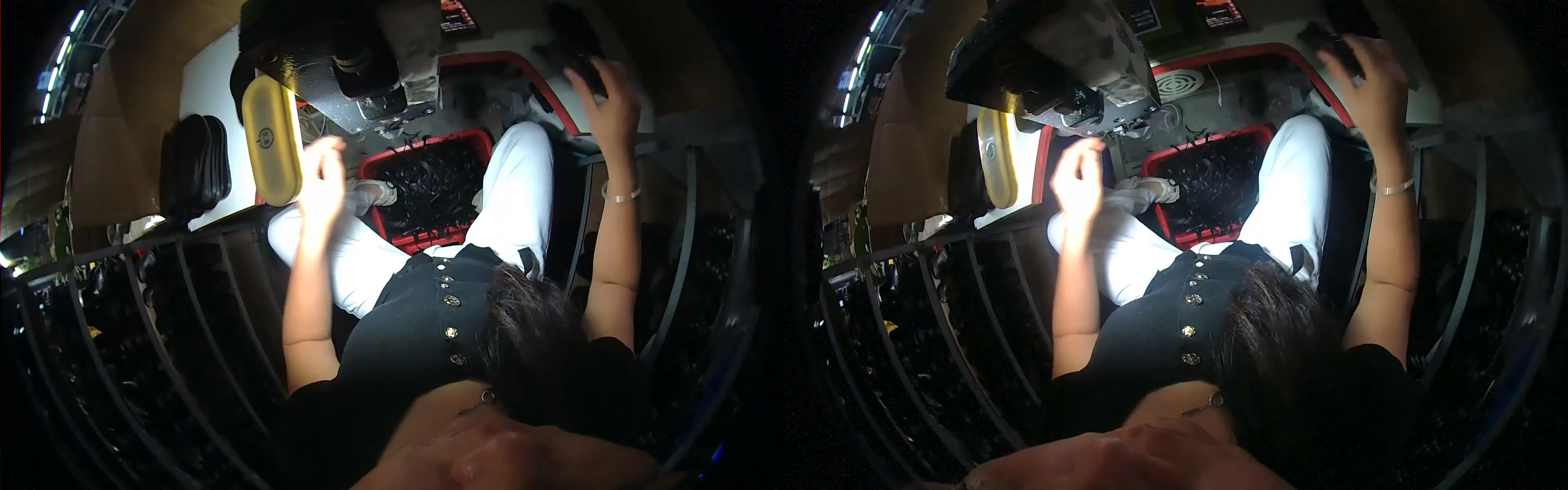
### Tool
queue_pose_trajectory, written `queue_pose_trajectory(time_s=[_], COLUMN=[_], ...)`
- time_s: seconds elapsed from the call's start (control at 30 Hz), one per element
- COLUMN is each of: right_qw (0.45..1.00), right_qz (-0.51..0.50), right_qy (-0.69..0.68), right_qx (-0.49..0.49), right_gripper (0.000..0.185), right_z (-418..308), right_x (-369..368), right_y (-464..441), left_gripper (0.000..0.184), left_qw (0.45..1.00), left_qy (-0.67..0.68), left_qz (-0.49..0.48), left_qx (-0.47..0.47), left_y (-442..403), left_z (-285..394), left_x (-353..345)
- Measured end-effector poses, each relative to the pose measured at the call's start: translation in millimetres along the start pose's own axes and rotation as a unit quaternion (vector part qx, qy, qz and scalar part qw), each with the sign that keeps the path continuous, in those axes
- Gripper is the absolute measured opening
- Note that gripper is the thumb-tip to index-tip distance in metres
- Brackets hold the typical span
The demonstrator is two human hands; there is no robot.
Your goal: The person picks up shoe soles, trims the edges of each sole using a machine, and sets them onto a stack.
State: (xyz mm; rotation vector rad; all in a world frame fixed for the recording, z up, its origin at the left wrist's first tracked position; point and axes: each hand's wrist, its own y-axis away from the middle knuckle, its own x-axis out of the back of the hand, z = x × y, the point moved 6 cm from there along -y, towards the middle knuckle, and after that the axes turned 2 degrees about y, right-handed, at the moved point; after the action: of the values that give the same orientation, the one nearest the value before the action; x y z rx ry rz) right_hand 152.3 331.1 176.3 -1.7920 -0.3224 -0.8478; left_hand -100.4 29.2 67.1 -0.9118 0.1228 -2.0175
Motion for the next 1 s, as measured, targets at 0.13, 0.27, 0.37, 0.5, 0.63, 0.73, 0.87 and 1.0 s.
queue_pose_trajectory(time_s=[0.13, 0.27, 0.37, 0.5, 0.63, 0.73, 0.87, 1.0], right_qw=[0.934, 0.837, 0.735, 0.465, 0.58, 0.584, 0.626, 0.689], right_qz=[-0.234, -0.345, -0.202, -0.281, -0.464, -0.421, -0.418, -0.306], right_qy=[-0.267, -0.403, -0.604, -0.741, -0.612, -0.61, -0.567, -0.572], right_qx=[-0.031, -0.133, -0.234, -0.395, -0.273, -0.332, -0.335, -0.323], right_gripper=[0.026, 0.014, 0.022, 0.031, 0.034, 0.033, 0.027, 0.03], right_z=[-81, -116, -106, -120, -143, -140, -94, -46], right_x=[-21, -83, -108, -136, -140, -148, -152, -121], right_y=[24, 65, 91, 133, 190, 219, 238, 191], left_gripper=[0.046, 0.041, 0.032, 0.018, 0.022, 0.021, 0.02, 0.016], left_qw=[0.985, 0.922, 0.881, 0.872, 0.852, 0.847, 0.839, 0.867], left_qy=[0.081, 0.305, 0.356, 0.398, 0.445, 0.466, 0.5, 0.448], left_qz=[-0.113, -0.222, -0.267, -0.186, -0.089, -0.068, -0.038, -0.047], left_qx=[-0.105, 0.088, 0.162, 0.213, 0.261, 0.247, 0.213, 0.212], left_y=[29, 44, 45, 27, 16, 21, 29, 29], left_z=[91, 90, 82, 72, 69, 62, 44, 39], left_x=[-55, -88, -91, -81, -71, -73, -80, -73])
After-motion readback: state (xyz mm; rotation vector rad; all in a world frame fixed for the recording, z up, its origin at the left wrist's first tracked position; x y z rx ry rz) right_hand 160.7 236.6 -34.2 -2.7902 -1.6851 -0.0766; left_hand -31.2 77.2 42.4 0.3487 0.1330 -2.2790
